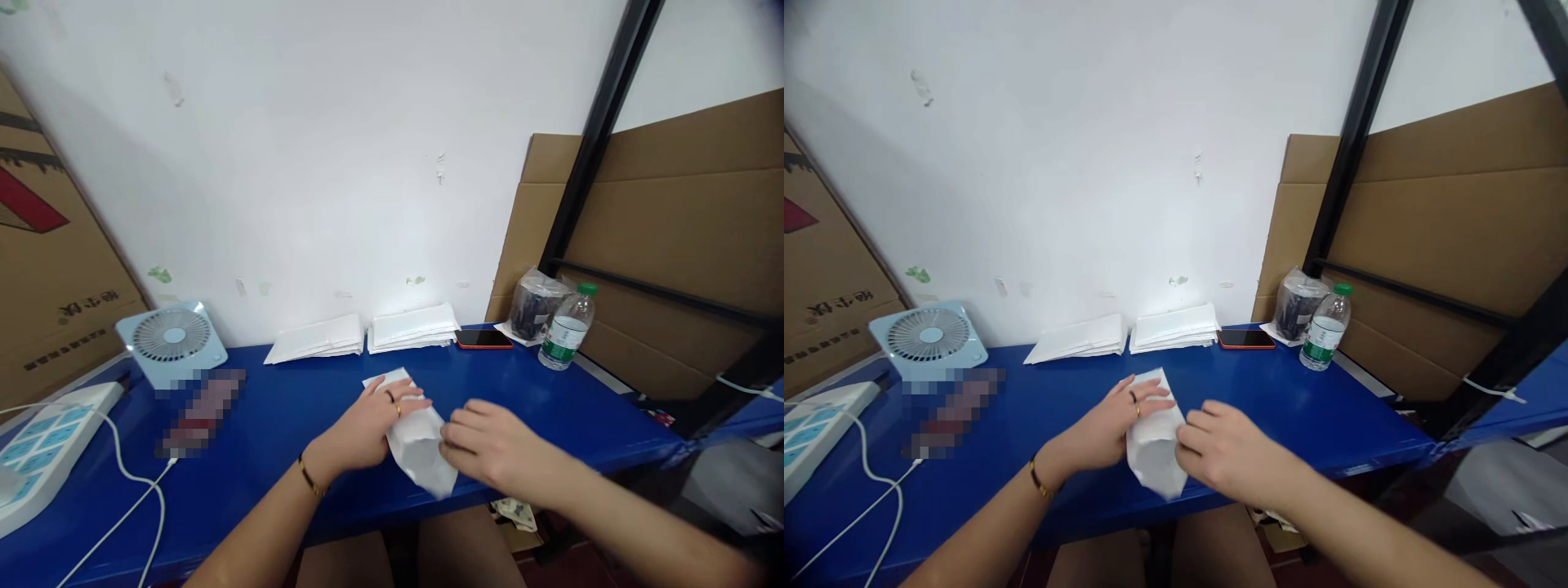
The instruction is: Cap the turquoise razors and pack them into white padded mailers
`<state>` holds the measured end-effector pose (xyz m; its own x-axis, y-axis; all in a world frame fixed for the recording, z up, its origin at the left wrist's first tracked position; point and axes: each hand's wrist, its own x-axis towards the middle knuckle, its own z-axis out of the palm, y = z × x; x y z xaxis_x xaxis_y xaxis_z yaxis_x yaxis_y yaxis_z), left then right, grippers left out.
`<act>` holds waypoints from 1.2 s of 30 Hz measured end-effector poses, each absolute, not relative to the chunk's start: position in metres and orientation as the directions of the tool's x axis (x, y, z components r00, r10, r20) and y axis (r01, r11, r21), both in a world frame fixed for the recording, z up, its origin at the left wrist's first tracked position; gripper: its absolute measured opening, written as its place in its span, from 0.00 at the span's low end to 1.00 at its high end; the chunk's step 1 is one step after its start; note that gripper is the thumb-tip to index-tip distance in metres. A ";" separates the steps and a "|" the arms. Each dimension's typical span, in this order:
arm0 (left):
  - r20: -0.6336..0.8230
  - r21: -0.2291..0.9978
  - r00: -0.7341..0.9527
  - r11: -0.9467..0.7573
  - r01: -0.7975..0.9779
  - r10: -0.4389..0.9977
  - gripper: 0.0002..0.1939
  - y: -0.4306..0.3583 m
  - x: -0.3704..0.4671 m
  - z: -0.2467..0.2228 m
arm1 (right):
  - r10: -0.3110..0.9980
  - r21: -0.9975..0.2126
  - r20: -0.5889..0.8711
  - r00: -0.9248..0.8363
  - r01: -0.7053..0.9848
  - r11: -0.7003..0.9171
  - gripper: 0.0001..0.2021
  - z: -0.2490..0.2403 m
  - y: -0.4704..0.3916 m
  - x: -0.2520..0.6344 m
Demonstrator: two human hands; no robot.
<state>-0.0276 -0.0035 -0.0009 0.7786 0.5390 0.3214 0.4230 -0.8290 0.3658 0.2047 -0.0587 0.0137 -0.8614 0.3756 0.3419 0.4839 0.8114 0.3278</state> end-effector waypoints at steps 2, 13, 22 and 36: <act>0.218 0.410 0.787 -0.786 0.462 0.577 0.37 -0.029 -0.039 -0.026 | 0.444 0.199 0.325 -0.835 0.519 0.831 0.08 -0.029 -0.069 0.209; 0.337 0.466 0.399 -0.519 0.716 0.853 0.08 -0.086 -0.020 -0.093 | 0.902 -0.602 0.288 -0.322 0.671 0.432 0.12 -0.081 -0.070 0.204; 0.333 0.440 0.290 -0.420 0.793 0.897 0.08 -0.082 -0.010 -0.084 | 0.726 -0.257 0.505 -0.467 0.721 0.643 0.08 -0.079 -0.077 0.188; 0.350 0.196 0.602 -0.684 0.703 0.718 0.11 -0.055 -0.025 -0.061 | 0.586 -0.019 0.510 -0.630 0.673 0.740 0.05 -0.071 -0.059 0.167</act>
